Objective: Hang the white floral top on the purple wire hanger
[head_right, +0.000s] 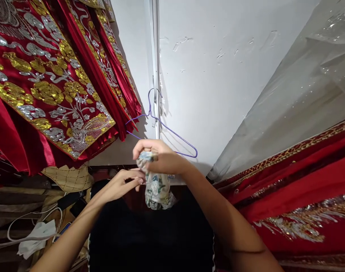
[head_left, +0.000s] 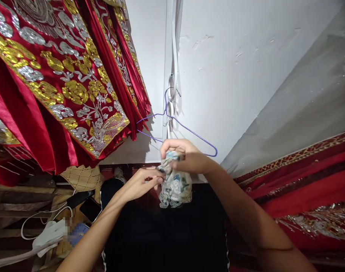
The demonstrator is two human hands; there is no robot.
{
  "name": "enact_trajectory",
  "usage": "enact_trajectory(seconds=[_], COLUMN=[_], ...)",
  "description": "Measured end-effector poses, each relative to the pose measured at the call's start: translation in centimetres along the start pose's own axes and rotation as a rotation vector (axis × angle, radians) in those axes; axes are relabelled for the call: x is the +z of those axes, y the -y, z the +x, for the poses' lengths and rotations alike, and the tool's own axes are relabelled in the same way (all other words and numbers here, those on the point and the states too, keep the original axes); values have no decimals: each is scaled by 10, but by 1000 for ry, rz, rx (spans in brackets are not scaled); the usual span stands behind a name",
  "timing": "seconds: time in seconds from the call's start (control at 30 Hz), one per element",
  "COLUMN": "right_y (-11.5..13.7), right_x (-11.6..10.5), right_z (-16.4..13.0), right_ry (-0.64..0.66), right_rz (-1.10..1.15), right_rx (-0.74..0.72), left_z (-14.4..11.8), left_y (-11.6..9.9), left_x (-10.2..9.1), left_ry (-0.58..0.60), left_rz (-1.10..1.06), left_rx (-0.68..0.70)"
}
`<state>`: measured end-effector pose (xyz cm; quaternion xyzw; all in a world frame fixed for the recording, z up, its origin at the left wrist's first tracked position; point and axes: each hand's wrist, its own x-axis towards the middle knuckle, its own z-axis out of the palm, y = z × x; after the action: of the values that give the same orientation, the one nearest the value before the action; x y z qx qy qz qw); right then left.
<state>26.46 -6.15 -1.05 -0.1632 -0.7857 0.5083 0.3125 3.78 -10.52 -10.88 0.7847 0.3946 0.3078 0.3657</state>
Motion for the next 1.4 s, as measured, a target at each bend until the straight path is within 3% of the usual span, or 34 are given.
enact_trajectory(seconds=[0.1,0.17,0.27,0.37,0.43,0.53,0.6,0.73,0.8,0.87,0.97,1.03,1.1,1.17,1.23,1.3,1.4], right_y=[-4,-6,-3,-1,-10,-42,-68,-94,-94,-90,-86,-87,-87,-87,-85,-84,-87], right_x=[-7,2,24,26,10,-20,-34,-32,-24,-18,-17,-21,-26,-32,-40,-47,-54], right_z=[-9,-13,-18,-23,-24,-19,-7,22,29,27,8,-9,-24,-36,-45,-52,-61], right_ry=[-119,-71,51,-75,-280,-485,-466,-471,-460,-399,-340,-370,-417,-456,-499,-559,-649], right_rz=[37,38,-66,-236,-365,-532,-588,-793,-910,-1020,-1130,-1165,-1191,-1188,-1146,-1069,-895], right_rx=[35,27,-32,-72,-85,21,146,296,335,377,418,448,494,529,542,540,481], left_z=[3,7,15,17,13,4,2,5,3,-7,-31,-45,-51,-48,-36,-18,13], left_y=[5,7,6,6,8,8,1,-19,-22,-17,4,20,32,39,37,27,4], left_x=[4,6,10,14,16,13,9,-3,-13,-25,-44,-54,-60,-66,-73,-79,-82], left_ry=[-256,-363,-162,14,-45,-276,-358,-265,-204,-117,121,277,355,314,165,10,-116], left_rz=[-72,-87,-26,-10,-92,-344,-500,-643,-561,-338,71,250,382,571,764,834,737], left_rx=[31,79,116,91,52,-29,-107,-223,-243,-256,-308,-353,-402,-448,-407,-243,27])
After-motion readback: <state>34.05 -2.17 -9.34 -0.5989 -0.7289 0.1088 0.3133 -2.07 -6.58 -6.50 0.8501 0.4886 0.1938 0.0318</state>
